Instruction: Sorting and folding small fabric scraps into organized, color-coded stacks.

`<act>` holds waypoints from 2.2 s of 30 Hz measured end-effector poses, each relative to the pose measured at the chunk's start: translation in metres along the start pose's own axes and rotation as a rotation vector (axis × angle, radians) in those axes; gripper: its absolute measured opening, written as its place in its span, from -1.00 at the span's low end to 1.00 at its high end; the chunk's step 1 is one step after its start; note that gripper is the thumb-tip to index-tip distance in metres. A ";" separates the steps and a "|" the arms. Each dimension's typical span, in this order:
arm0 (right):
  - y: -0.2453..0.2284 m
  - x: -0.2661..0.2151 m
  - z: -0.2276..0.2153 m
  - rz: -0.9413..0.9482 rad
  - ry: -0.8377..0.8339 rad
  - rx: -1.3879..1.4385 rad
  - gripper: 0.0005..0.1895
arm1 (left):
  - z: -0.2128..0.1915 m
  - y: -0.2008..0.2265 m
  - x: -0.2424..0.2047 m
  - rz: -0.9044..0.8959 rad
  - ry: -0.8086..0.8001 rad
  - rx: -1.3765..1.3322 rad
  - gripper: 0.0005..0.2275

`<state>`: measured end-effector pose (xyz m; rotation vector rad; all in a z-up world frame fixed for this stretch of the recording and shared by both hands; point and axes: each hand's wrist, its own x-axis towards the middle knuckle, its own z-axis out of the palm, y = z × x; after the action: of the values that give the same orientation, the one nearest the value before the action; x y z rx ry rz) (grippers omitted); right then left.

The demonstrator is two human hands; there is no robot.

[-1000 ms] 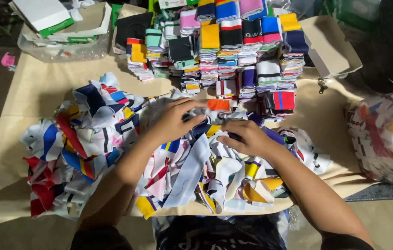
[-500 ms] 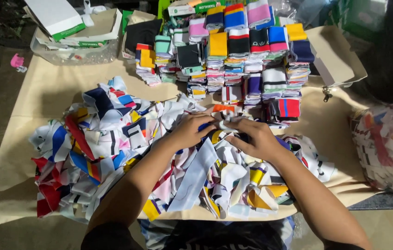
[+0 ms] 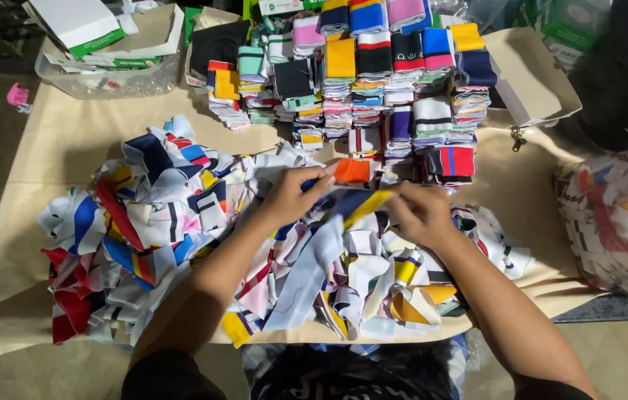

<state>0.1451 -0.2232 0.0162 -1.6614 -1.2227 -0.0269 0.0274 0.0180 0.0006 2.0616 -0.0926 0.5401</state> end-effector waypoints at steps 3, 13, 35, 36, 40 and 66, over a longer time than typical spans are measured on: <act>0.009 -0.003 -0.002 -0.012 0.091 0.040 -0.79 | -0.014 0.030 0.012 -0.080 -0.146 0.019 -0.86; -0.022 0.008 -0.002 -0.022 -0.051 0.088 -0.76 | 0.027 -0.060 0.044 -0.257 -0.222 0.615 -0.79; 0.018 -0.006 -0.014 -0.107 0.381 -0.206 -0.88 | 0.014 0.053 0.002 0.202 0.092 -0.065 -0.93; 0.027 -0.009 -0.024 -0.111 0.380 -0.207 -0.88 | 0.014 0.049 0.002 0.205 0.095 -0.065 -0.93; 0.027 -0.021 -0.059 -0.138 0.675 -0.254 -0.75 | 0.012 0.032 -0.007 0.255 0.114 0.123 -0.90; -0.050 -0.038 -0.113 0.482 -0.101 -0.343 -0.83 | 0.008 0.024 -0.007 0.279 0.069 0.126 -0.90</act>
<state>0.1485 -0.3338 0.0839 -2.2480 -0.8939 0.1549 0.0168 -0.0026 0.0133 2.1638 -0.3160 0.8053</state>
